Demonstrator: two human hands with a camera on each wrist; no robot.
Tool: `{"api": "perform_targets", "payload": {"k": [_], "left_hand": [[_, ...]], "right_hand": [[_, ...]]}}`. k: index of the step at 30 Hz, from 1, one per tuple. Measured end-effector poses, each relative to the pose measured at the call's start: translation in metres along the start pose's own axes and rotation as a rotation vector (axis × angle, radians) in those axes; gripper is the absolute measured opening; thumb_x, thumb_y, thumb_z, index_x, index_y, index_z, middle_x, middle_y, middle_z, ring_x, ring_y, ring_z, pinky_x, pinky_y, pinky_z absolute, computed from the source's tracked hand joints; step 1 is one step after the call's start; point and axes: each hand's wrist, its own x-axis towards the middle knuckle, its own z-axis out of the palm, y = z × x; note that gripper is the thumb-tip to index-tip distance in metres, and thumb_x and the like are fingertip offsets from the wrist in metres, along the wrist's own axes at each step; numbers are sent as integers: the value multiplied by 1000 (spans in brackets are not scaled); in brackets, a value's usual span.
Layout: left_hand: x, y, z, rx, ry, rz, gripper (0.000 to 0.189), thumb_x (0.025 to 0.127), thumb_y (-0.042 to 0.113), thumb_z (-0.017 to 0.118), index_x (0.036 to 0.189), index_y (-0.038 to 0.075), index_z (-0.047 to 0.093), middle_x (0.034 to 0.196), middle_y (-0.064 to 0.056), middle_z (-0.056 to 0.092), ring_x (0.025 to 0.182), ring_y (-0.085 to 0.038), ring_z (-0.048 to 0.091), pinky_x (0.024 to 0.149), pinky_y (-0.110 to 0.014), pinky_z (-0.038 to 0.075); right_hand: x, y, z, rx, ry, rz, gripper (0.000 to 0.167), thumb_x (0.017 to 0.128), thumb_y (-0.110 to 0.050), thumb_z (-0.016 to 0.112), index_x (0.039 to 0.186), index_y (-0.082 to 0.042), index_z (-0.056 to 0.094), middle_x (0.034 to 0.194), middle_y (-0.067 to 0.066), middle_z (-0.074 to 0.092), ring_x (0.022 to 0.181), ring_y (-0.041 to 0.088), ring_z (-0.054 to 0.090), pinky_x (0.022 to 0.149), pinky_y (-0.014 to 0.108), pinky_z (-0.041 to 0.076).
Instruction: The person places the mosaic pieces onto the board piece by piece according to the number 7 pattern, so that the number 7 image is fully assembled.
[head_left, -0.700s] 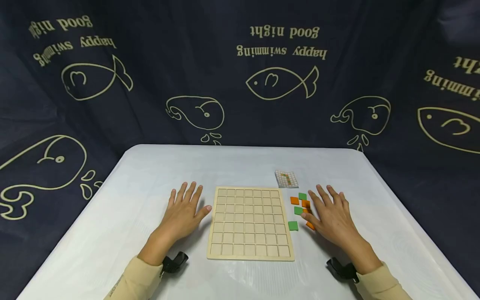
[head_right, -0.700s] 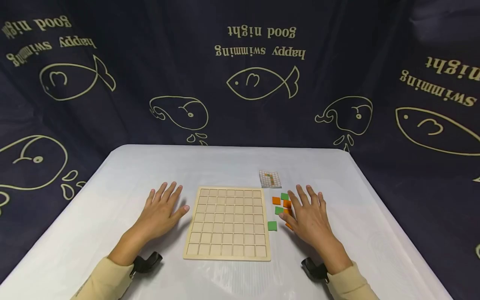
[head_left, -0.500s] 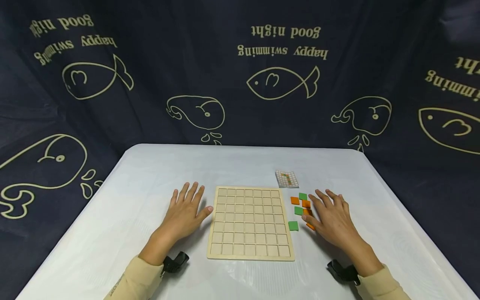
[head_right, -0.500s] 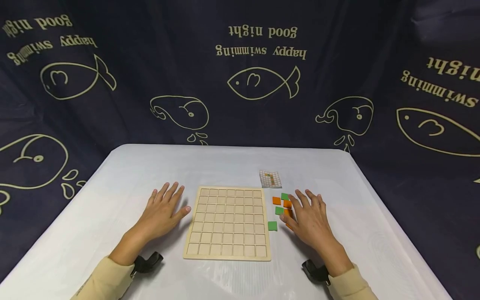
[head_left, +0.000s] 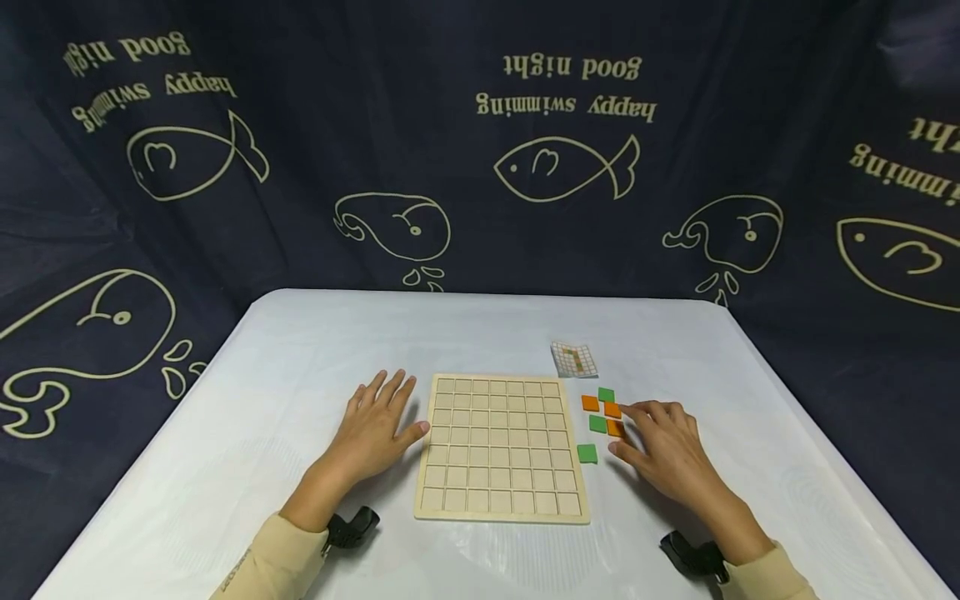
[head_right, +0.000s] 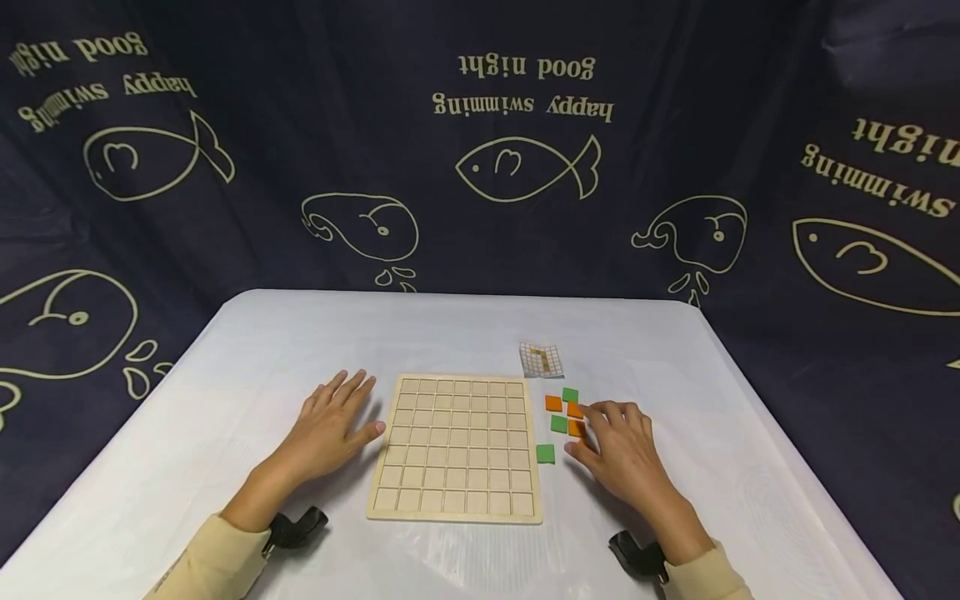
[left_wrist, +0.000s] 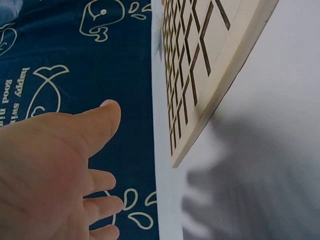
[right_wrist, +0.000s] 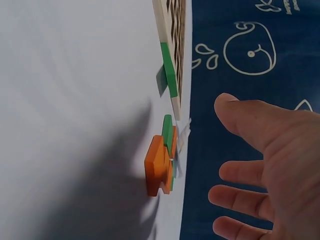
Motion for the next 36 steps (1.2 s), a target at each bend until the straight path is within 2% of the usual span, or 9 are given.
{"api": "perform_targets", "payload": {"k": [6,18,28,36], "left_hand": [[0,-1,1,-33,12,27,70,88,41,62,144,6,38,151,-16,35,141,-41,23,109,-60,20],[3,-7,8,-113,-5,53,67,82,33,71,139,8,46,145,-12,44,133,-35,35,100,-52,31],[5,-10,11,-187,-35,63,63,80,29,73,135,7,50,142,-9,48,127,-29,38,93,-46,33],[6,-12,14,-233,-35,80,61,79,24,74,133,5,52,140,-10,50,123,-29,40,90,-45,32]], "right_hand": [[-2,1,1,7,17,-9,57,74,-32,78,121,-5,62,107,11,61,100,32,46,83,46,30],[-4,4,3,10,-33,6,51,73,-30,79,116,-5,65,102,8,61,95,28,47,78,42,31],[-6,6,6,9,-43,7,47,72,-29,80,112,-7,67,98,6,61,91,25,46,74,38,29],[-7,7,7,23,-62,24,40,72,-27,80,105,-8,69,92,4,60,90,24,46,75,39,30]]}}
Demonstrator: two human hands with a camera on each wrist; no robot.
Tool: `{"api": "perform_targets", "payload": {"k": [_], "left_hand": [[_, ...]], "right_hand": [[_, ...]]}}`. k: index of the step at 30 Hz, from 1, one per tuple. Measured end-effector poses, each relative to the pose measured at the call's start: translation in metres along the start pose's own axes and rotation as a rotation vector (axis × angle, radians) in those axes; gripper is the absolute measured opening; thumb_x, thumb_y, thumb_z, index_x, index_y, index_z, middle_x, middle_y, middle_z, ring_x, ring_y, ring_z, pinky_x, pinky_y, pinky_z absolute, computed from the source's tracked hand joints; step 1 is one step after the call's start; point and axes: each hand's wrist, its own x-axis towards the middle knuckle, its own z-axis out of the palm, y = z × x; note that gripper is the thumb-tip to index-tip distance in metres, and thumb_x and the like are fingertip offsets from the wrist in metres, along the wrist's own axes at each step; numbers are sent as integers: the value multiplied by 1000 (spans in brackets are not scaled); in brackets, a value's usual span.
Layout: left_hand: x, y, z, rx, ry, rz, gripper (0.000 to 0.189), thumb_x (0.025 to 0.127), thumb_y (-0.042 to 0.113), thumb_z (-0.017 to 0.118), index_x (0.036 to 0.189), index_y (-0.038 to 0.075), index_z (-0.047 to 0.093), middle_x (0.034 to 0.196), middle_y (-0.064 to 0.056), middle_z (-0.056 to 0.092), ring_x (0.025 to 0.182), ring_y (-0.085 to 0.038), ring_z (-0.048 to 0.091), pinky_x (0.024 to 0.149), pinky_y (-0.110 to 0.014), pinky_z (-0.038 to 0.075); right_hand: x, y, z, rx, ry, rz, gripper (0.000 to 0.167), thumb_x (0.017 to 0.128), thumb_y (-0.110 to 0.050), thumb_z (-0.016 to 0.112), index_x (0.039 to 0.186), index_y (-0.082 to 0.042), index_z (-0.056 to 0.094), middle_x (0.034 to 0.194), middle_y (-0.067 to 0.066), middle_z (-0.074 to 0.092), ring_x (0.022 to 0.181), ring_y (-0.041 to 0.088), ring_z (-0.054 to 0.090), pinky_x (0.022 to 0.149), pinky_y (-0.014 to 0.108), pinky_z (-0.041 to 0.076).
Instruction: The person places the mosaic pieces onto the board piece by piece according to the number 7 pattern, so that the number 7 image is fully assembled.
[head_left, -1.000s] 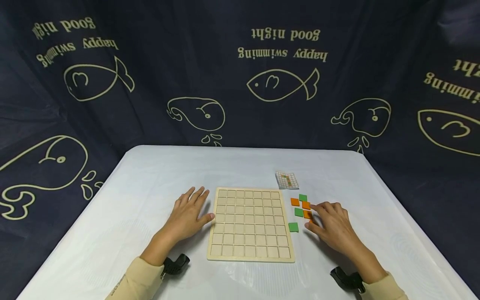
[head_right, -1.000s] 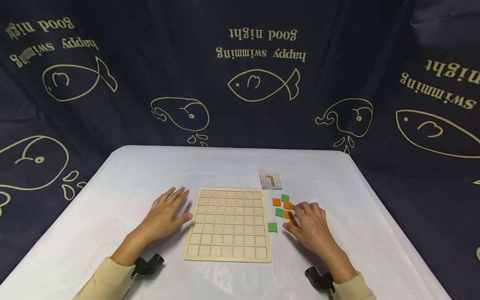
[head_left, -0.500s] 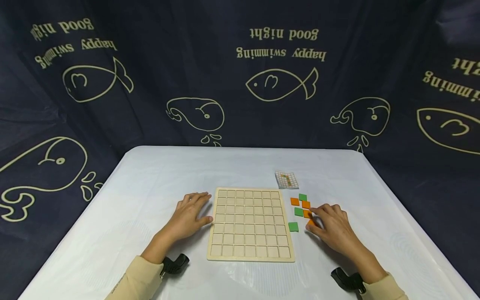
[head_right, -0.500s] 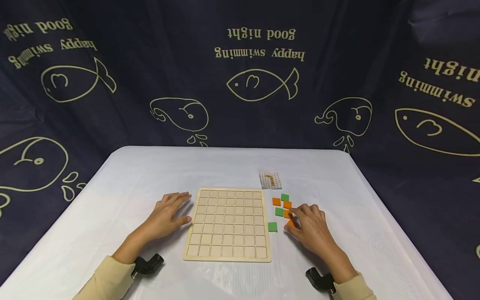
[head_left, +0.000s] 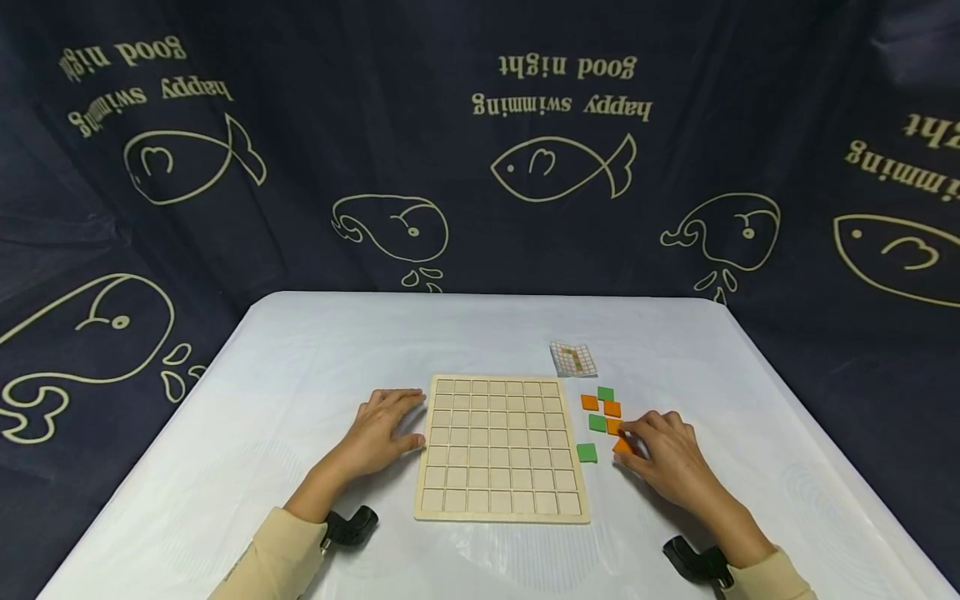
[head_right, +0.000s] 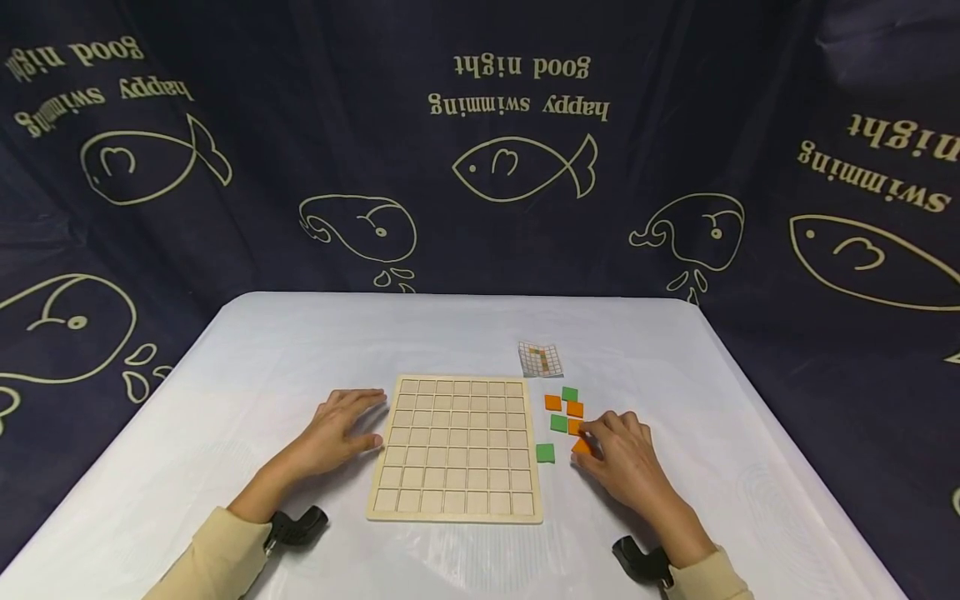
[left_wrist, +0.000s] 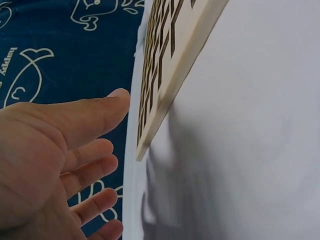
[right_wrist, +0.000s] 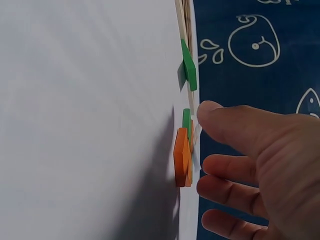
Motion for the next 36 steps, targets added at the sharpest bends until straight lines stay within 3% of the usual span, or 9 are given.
{"api": "perform_targets", "payload": {"k": [28,36], "left_hand": [[3,-9,5,-162,-115,-9,59,77,21,76,131,8,54,142,-3,48,125,-25,37,95,-45,27],[3,-12,8,-165,-149,8,59,78,20,75,132,9,54,143,-2,47,123,-24,38,97,-46,26]], "right_hand": [[-4,7,4,-1,-13,27,27,72,-24,79,92,-9,71,83,0,58,83,20,44,74,38,28],[-3,7,5,-1,-19,37,26,72,-24,79,91,-9,71,83,0,58,84,21,44,74,38,29]]}}
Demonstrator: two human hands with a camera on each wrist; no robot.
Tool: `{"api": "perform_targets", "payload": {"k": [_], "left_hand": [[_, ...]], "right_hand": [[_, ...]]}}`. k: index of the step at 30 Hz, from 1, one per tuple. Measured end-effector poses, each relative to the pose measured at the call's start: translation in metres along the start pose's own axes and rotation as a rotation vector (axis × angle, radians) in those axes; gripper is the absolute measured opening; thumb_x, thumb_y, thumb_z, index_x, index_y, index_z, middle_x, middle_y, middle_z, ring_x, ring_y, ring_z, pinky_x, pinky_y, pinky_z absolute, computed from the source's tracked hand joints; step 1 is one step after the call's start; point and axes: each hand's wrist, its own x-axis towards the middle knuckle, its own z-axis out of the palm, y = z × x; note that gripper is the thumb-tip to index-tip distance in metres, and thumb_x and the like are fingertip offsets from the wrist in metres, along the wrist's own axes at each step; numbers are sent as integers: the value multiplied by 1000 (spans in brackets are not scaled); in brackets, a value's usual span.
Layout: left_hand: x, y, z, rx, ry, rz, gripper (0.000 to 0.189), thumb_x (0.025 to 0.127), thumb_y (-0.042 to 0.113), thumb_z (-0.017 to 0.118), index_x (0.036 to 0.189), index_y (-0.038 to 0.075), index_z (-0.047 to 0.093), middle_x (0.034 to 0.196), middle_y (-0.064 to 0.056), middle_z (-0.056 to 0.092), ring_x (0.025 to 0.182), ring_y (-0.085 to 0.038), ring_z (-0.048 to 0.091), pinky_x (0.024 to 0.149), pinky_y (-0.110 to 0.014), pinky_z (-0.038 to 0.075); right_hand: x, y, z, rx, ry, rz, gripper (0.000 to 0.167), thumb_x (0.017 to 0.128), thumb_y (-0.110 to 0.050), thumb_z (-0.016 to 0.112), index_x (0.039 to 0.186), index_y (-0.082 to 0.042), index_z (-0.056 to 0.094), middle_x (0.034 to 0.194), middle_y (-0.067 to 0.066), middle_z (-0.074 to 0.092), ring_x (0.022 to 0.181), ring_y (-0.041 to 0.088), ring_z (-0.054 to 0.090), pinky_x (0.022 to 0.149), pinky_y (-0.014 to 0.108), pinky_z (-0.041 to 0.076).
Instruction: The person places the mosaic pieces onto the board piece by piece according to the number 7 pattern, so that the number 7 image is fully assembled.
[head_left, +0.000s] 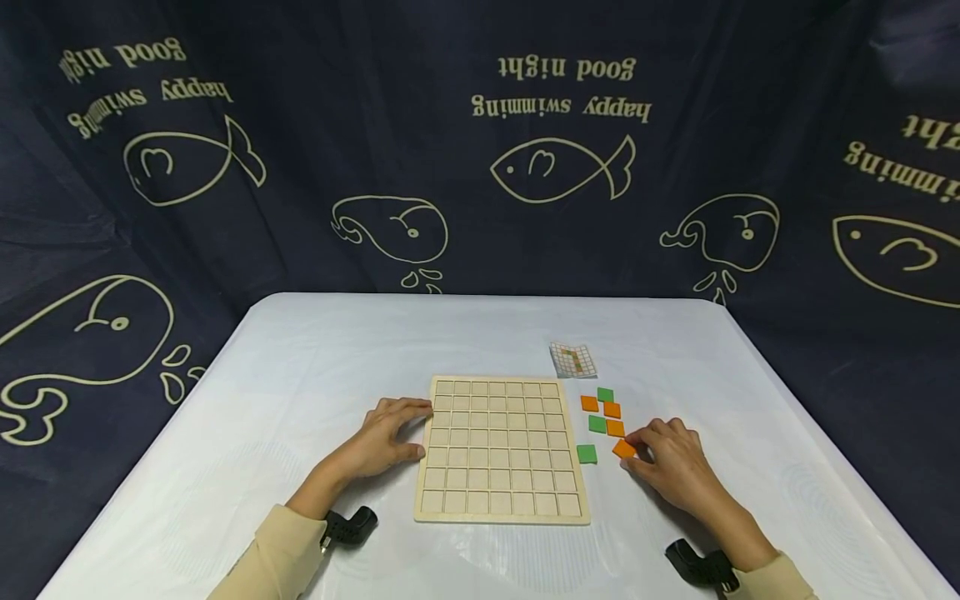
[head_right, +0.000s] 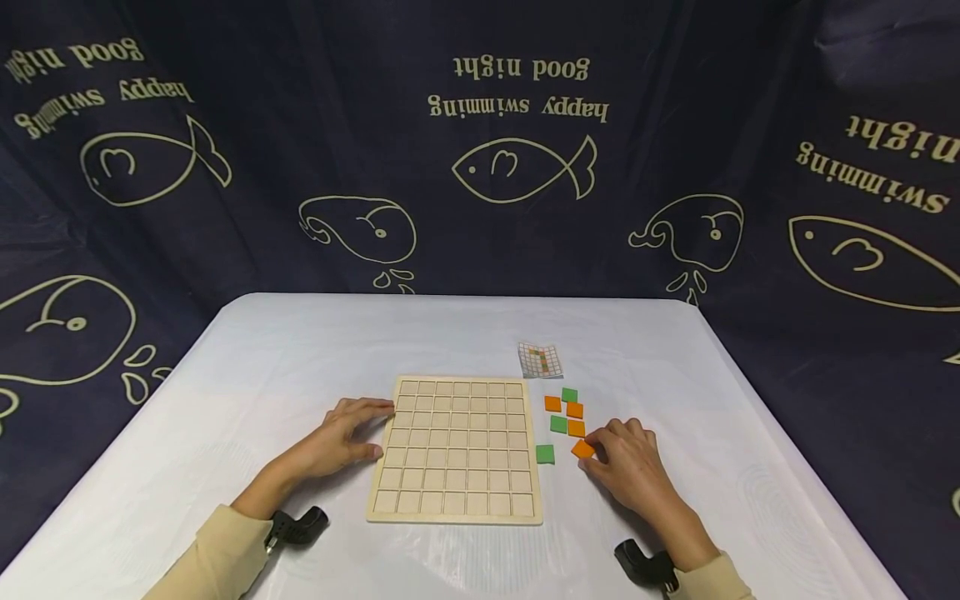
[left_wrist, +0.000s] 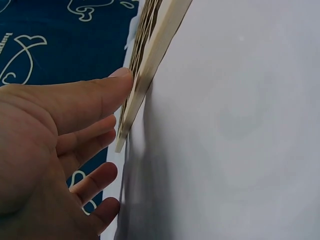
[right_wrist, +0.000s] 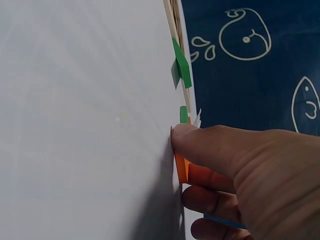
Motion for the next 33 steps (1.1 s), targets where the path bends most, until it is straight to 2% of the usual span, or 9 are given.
{"api": "perform_targets", "payload": {"k": [9,33], "left_hand": [[-1,-1,0,-39,-25,10,58,79,20,74,132,8,54,145,-4,45,128,-27,35,100,-51,24],[0,-3,5,-90,-51,19,60,80,22,73,134,8,52,147,-3,43,135,-28,32,104,-52,21]], "right_hand": [[0,0,0,0,0,7,24,72,-23,78,90,-9,71,82,-1,57,83,20,44,75,38,29],[-1,0,0,-4,-1,31,23,72,-21,78,90,-8,71,79,-1,57,82,20,42,74,37,28]]}}
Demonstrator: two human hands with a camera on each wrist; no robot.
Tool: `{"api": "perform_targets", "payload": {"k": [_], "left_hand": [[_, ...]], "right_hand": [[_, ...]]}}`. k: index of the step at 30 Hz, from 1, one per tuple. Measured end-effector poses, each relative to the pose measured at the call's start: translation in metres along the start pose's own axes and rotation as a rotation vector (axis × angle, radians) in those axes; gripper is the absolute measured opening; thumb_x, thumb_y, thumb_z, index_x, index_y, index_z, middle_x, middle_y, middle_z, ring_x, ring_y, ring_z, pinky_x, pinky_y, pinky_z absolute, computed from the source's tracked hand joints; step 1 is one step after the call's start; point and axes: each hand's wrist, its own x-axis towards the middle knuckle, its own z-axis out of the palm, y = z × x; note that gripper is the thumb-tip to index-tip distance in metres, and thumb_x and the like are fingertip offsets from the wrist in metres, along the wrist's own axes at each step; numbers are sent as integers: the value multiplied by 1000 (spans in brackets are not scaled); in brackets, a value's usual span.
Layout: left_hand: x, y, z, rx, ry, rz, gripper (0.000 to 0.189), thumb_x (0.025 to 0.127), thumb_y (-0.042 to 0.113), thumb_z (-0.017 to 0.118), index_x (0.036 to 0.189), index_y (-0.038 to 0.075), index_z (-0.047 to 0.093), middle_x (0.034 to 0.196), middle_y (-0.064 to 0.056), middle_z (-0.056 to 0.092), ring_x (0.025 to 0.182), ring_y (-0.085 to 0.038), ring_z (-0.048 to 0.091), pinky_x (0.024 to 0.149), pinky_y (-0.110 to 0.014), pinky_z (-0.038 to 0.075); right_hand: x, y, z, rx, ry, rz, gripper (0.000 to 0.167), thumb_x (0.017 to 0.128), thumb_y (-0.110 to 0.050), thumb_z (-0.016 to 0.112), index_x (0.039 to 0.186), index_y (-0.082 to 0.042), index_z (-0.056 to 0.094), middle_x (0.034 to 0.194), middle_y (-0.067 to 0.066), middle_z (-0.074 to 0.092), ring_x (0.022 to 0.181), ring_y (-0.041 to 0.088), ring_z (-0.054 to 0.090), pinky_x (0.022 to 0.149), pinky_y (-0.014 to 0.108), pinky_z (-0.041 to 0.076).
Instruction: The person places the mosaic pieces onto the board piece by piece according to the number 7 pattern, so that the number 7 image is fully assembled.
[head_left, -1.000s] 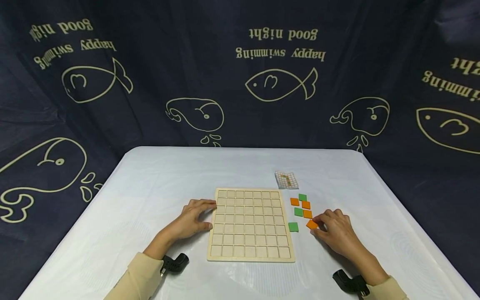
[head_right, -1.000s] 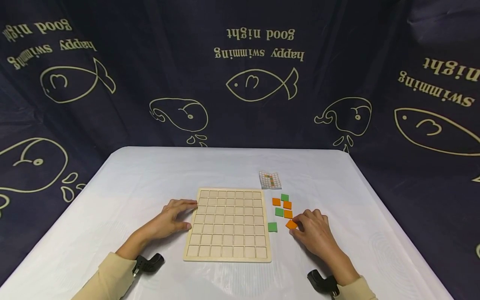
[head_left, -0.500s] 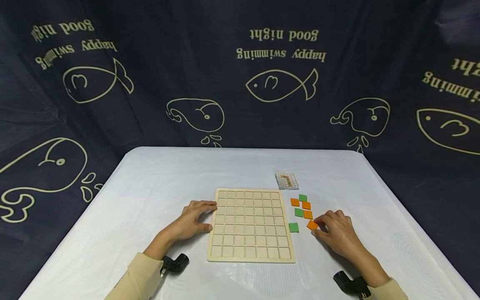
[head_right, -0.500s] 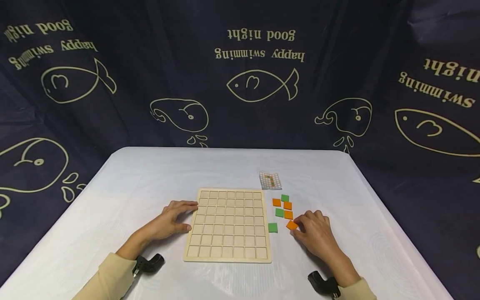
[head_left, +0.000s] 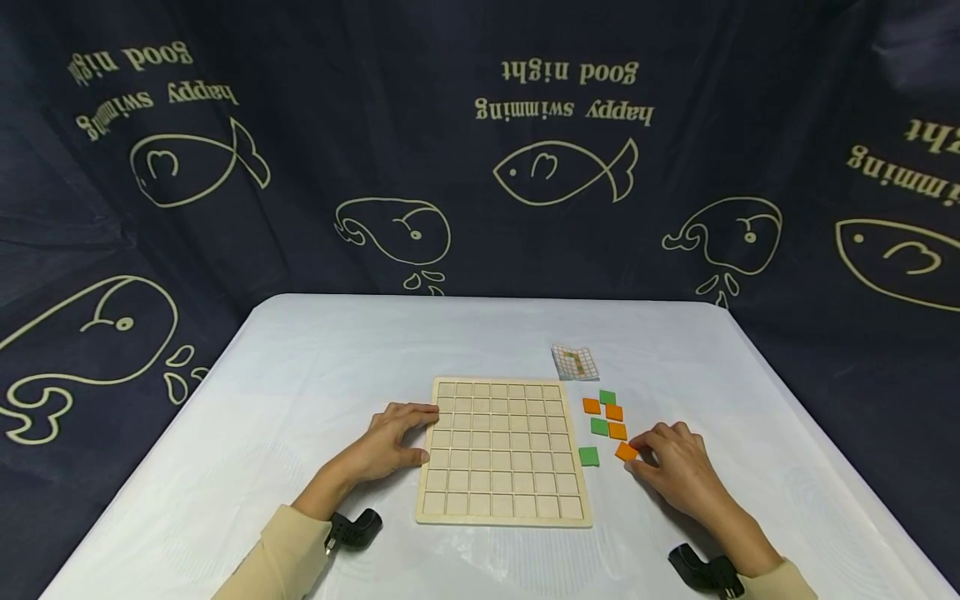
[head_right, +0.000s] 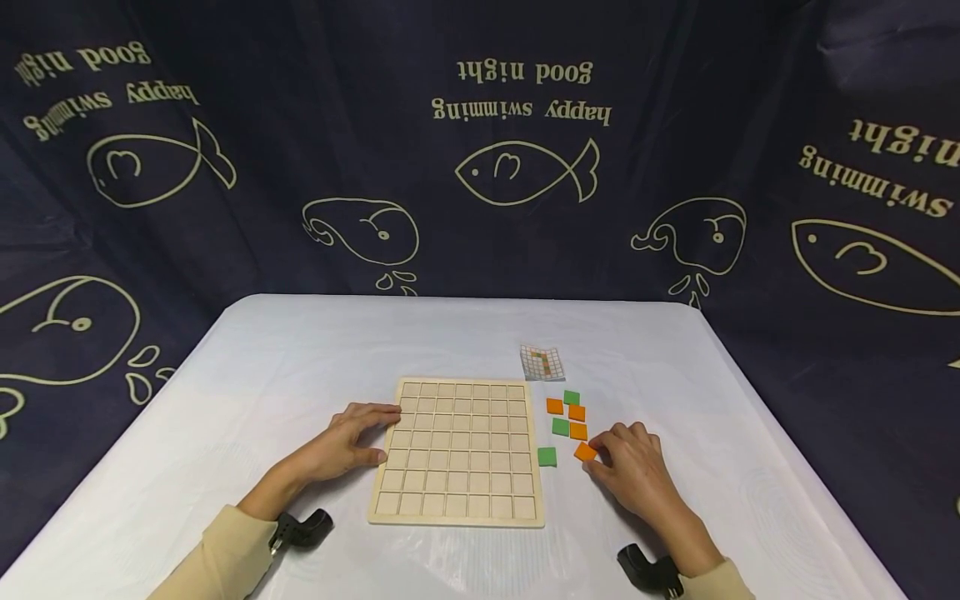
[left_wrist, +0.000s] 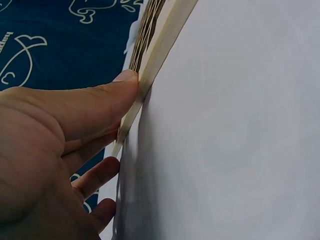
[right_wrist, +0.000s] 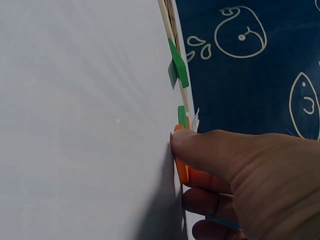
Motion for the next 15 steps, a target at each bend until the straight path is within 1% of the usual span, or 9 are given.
{"api": "perform_targets", "payload": {"k": [7,12,15], "left_hand": [[-1,-1,0,8,7,2,61,80,22,73,135,8,51,147,-3,42,135,-29,33,104,-52,21],[-1,-2,0,9,9,11,61,81,23,72,136,9,50,148,-2,41,134,-28,33,104,-52,21],[-2,-3,1,-2,4,-1,61,81,23,72,136,9,49,148,-3,40,134,-28,32,105,-53,21]], "right_hand": [[-1,2,1,2,11,-18,22,73,-21,78,90,-9,71,81,-1,57,82,20,44,74,38,29],[0,1,1,-4,9,-15,22,73,-20,78,90,-9,71,80,-1,57,83,20,44,74,38,29],[1,0,1,-8,6,-17,23,73,-20,78,91,-8,71,80,-1,56,82,20,43,73,37,28]]}}
